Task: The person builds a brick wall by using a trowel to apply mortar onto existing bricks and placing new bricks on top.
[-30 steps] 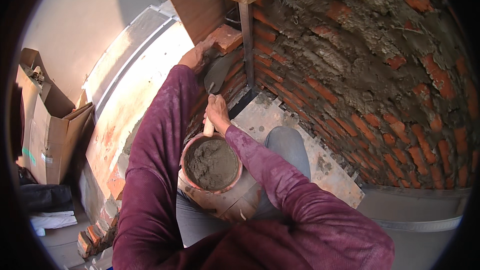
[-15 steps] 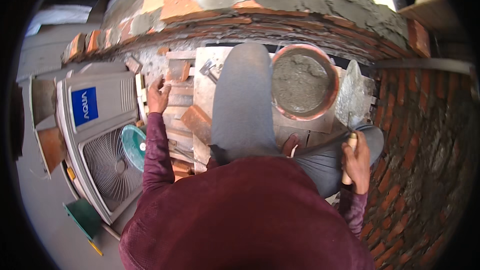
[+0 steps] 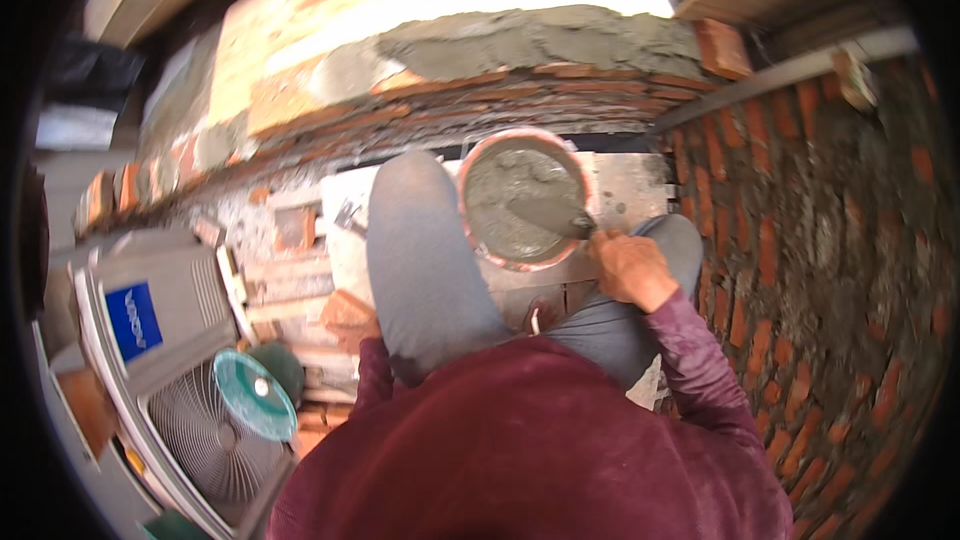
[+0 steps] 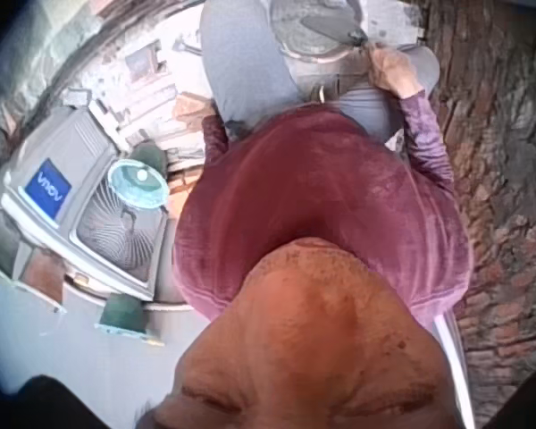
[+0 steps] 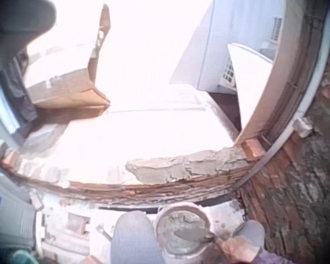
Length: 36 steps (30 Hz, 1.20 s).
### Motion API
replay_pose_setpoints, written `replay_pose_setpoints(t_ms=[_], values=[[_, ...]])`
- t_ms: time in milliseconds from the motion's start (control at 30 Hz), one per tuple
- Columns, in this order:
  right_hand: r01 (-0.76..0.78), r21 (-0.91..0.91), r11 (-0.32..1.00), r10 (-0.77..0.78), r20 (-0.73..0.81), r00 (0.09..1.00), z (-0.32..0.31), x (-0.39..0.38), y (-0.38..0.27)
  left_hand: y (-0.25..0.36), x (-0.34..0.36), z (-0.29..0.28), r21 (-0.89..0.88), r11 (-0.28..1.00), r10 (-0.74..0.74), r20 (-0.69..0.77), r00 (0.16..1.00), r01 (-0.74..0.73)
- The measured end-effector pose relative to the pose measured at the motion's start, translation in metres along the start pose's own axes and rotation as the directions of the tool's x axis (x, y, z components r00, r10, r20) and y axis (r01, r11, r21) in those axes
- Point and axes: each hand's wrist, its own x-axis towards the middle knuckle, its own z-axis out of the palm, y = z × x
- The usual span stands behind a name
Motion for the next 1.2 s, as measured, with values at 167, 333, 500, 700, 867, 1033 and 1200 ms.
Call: replay_pose_setpoints(t_ms=[167, 333, 500, 700, 867, 1033, 1200], values=[[-0.058, 0.504, 0.862, 0.121, -0.092, 0.988, 0.001, -0.045, 0.009, -0.02, 0.043, -0.056, -0.432, 0.817, 0.447, 0.058, 0.893, -0.381], [-0.002, 0.981, 0.191, 0.373, -0.071, 0.925, 0.028, -0.082, -0.001, 0.13, -0.022, -0.25, -0.623, 0.488, 0.847, 0.167, 0.505, -0.612], [0.375, 0.764, -0.524, 0.485, -0.095, 0.87, 0.051, -0.062, -0.031, 0.308, -0.164, -0.316, -0.281, -0.262, 0.946, 0.115, -0.303, -0.923], [0.576, 0.603, -0.552, 0.609, -0.181, 0.772, 0.062, -0.067, -0.046, 0.449, -0.374, -0.253, -0.287, -0.626, 0.704, 0.192, -0.684, -0.725], [0.594, 0.661, -0.459, 0.592, -0.271, 0.759, 0.077, -0.086, -0.054, 0.491, -0.451, -0.166, -0.316, -0.694, 0.624, 0.186, -0.759, -0.647], [0.61, 0.675, -0.415, 0.616, -0.285, 0.735, 0.082, -0.103, -0.061, 0.497, -0.465, -0.12, -0.301, -0.707, 0.595, 0.236, -0.768, -0.64], [0.616, 0.663, -0.425, 0.593, -0.311, 0.743, 0.089, -0.1, -0.067, 0.505, -0.455, -0.103, -0.277, -0.689, 0.628, 0.233, -0.742, -0.67]])
